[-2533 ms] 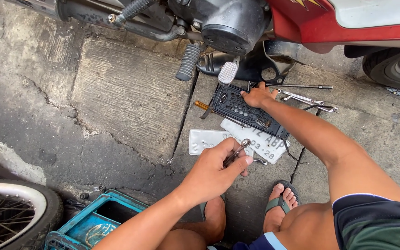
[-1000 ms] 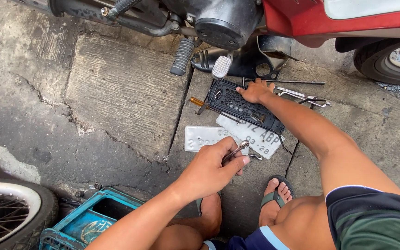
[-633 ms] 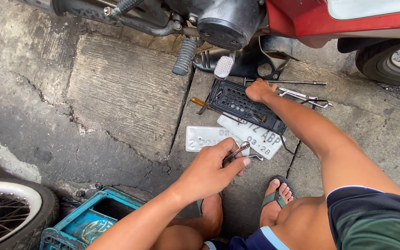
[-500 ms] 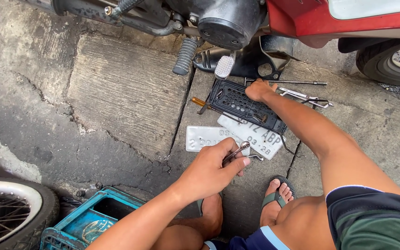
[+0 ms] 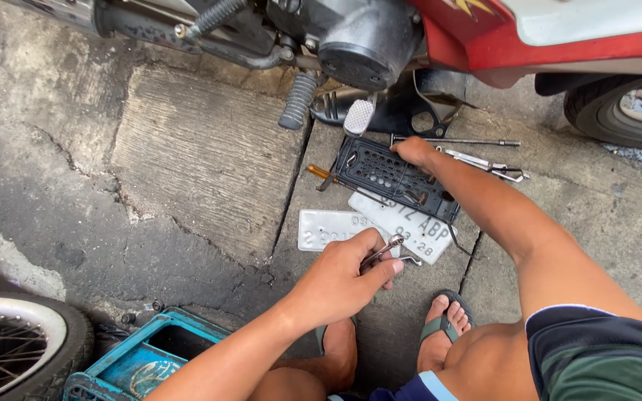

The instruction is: Removing and adjusting the front license plate of a motorcycle using a wrench.

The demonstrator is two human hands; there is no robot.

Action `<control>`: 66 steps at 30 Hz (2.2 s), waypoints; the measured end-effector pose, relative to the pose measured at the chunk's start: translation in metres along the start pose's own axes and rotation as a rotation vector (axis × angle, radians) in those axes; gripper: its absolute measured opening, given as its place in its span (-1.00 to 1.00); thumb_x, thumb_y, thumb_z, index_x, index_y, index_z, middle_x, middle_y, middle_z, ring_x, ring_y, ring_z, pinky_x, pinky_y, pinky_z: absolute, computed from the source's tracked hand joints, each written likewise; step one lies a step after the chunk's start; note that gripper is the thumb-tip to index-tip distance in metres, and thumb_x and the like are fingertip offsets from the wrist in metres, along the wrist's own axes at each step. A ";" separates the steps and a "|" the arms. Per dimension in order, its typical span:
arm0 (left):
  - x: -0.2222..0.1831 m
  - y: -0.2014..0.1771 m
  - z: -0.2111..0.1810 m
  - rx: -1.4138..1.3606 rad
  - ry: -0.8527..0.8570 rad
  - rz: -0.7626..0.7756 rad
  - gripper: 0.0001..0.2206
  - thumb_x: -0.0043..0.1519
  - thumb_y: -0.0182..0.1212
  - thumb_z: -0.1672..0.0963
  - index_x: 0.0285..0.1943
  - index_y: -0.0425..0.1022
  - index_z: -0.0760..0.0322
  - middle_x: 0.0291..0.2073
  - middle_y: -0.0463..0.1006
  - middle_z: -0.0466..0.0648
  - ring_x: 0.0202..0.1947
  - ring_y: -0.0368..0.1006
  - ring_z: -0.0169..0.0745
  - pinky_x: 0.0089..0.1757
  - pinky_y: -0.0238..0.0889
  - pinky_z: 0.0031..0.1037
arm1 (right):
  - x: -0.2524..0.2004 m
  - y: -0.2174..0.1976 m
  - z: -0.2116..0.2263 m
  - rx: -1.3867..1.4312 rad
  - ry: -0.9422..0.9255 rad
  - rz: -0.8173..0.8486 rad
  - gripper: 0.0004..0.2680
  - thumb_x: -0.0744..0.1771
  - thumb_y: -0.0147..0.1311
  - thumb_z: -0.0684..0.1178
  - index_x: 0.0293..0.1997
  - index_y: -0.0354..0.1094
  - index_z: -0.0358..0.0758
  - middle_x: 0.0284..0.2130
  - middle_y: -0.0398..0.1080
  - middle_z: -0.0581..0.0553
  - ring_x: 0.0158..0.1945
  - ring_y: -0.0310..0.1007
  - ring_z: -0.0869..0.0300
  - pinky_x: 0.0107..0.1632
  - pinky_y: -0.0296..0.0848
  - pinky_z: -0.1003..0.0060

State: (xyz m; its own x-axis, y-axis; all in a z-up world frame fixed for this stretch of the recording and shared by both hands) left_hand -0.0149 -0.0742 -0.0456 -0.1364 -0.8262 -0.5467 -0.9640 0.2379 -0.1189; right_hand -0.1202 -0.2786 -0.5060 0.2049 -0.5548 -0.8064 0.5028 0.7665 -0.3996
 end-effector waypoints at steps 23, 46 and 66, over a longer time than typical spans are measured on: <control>-0.002 0.002 0.016 0.100 -0.302 0.057 -0.84 0.33 0.13 0.06 -0.22 0.35 0.16 -0.36 0.69 -0.11 -0.55 0.20 -0.37 -0.39 0.12 -0.43 | -0.094 -0.022 0.053 0.028 0.175 -0.032 -0.45 0.37 -0.09 0.38 0.41 0.16 -0.24 0.40 0.15 -0.29 0.47 0.05 -0.20 0.50 -0.32 -0.22; -0.007 -0.001 0.022 0.101 -0.286 0.021 -0.85 0.33 0.15 0.07 -0.23 0.36 0.16 -0.38 0.68 -0.14 -0.59 0.28 -0.38 -0.42 0.21 -0.47 | -0.087 -0.023 0.052 0.047 0.200 -0.098 -0.46 0.34 0.01 0.38 0.35 0.23 -0.23 0.32 0.26 -0.26 0.41 0.16 -0.20 0.47 -0.22 -0.23; -0.013 0.017 0.007 0.127 -0.197 -0.031 -0.85 0.28 0.29 0.06 -0.20 0.44 0.14 -0.48 0.46 -0.16 -0.47 0.25 -0.39 -0.33 0.12 -0.52 | -0.143 -0.066 0.085 -0.337 -0.220 -0.254 -0.83 0.29 -0.11 -0.32 -0.11 0.40 -0.43 -0.18 0.48 -0.40 -0.10 0.51 -0.17 -0.19 0.58 0.04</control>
State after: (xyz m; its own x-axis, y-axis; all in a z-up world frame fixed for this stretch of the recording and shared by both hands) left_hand -0.0276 -0.0556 -0.0460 -0.0477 -0.7215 -0.6908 -0.9291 0.2861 -0.2346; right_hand -0.1118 -0.2776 -0.3275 0.3020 -0.7658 -0.5677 0.2667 0.6396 -0.7209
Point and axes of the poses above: each hand's wrist, its own x-axis towards the middle knuckle, its own y-axis out of the palm, z = x × y, the point moved 9 cm from there along x, towards the middle knuckle
